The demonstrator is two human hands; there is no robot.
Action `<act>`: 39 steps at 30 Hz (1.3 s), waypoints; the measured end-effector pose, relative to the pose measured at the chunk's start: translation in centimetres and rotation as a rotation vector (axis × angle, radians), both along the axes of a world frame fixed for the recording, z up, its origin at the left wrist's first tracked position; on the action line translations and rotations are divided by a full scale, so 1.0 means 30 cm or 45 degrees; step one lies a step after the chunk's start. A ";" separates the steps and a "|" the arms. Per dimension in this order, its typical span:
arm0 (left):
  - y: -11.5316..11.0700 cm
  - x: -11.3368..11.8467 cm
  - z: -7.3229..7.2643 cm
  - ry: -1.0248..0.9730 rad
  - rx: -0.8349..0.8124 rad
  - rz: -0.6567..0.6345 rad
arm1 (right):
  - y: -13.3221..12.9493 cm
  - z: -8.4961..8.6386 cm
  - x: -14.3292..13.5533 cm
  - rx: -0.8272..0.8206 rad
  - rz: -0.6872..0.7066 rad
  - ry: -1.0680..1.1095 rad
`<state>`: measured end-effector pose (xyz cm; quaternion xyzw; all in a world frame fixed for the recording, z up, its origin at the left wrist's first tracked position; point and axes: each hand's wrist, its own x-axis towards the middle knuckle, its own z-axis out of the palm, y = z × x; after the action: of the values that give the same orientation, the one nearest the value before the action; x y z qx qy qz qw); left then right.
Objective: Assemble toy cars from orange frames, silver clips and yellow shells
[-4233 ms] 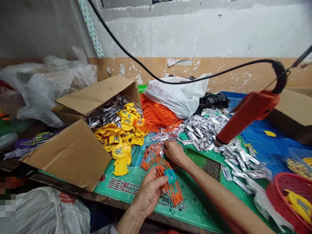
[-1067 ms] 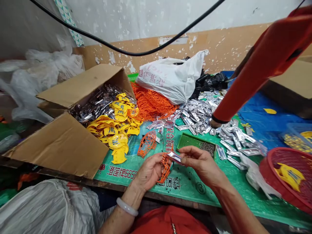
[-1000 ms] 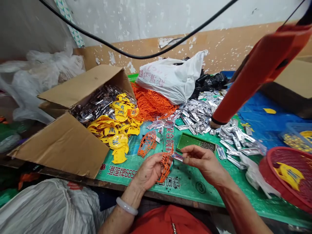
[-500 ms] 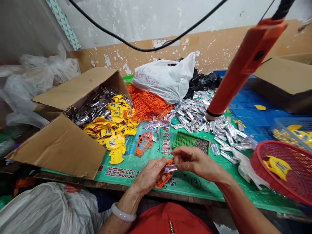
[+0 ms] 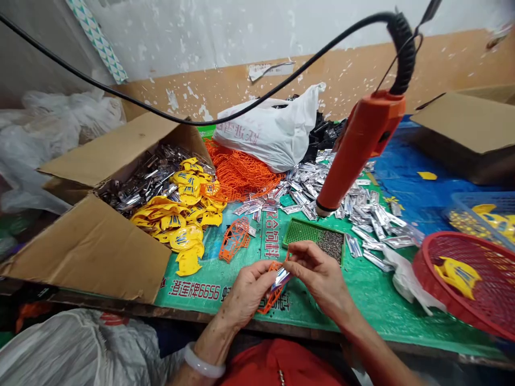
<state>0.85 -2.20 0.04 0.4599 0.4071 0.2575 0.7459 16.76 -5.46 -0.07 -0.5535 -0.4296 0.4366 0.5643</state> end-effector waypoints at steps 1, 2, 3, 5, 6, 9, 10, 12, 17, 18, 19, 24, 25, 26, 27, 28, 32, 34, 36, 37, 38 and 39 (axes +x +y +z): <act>-0.002 0.001 0.002 0.018 0.047 -0.004 | -0.011 -0.008 -0.004 0.007 -0.039 -0.032; -0.004 0.001 0.005 0.027 0.099 -0.006 | -0.023 -0.015 -0.006 -0.002 -0.059 -0.052; -0.005 0.000 0.008 0.030 0.152 -0.012 | -0.035 -0.020 -0.006 -0.031 -0.051 -0.057; -0.007 -0.001 0.016 0.045 0.253 -0.040 | -0.054 -0.024 -0.005 -0.158 0.034 -0.011; -0.007 -0.002 0.022 0.067 0.297 -0.061 | -0.061 -0.024 -0.003 -0.232 0.078 0.031; -0.005 -0.002 0.044 0.165 0.428 -0.130 | -0.067 -0.015 0.006 -0.321 0.134 0.150; -0.004 -0.002 0.053 0.196 0.484 -0.152 | -0.066 -0.010 0.012 -0.291 0.135 0.157; -0.004 -0.004 0.071 0.240 0.599 -0.198 | -0.062 -0.002 0.025 -0.172 0.159 0.115; -0.018 -0.014 0.088 0.260 0.816 -0.270 | -0.072 -0.008 0.057 0.211 0.249 -0.147; -0.023 -0.016 0.087 0.262 0.853 -0.292 | -0.078 -0.013 0.059 0.280 0.264 -0.207; -0.027 -0.017 0.084 0.263 0.898 -0.321 | -0.083 -0.018 0.061 0.342 0.280 -0.257; -0.041 -0.018 0.060 0.381 1.265 -0.447 | -0.099 -0.034 0.063 0.534 0.278 -0.354; -0.042 -0.018 0.055 0.437 1.339 -0.462 | -0.099 -0.035 0.063 0.559 0.271 -0.376; -0.044 -0.018 0.050 0.495 1.403 -0.474 | -0.099 -0.037 0.063 0.581 0.265 -0.408; -0.046 -0.019 0.045 0.546 1.462 -0.484 | -0.100 -0.039 0.062 0.601 0.260 -0.447; -0.048 -0.020 0.040 0.590 1.516 -0.491 | -0.101 -0.042 0.061 0.619 0.249 -0.487; -0.052 -0.024 0.024 0.715 1.718 -0.465 | -0.106 -0.053 0.051 0.663 0.182 -0.593; -0.053 -0.024 0.019 0.748 1.811 -0.446 | -0.106 -0.052 0.044 0.683 0.148 -0.629; -0.052 -0.022 0.016 0.759 1.874 -0.437 | -0.104 -0.047 0.039 0.713 0.125 -0.683; -0.051 -0.021 0.015 0.757 1.895 -0.434 | -0.103 -0.043 0.038 0.728 0.119 -0.717; -0.050 -0.020 0.015 0.753 1.910 -0.430 | -0.103 -0.040 0.037 0.744 0.112 -0.751; -0.049 -0.019 0.014 0.746 1.924 -0.425 | -0.102 -0.037 0.036 0.758 0.103 -0.784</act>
<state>0.27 -3.68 0.46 0.9402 0.2286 0.2176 0.1279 17.83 -8.53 -1.18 -0.4536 -0.7068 0.1297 0.5272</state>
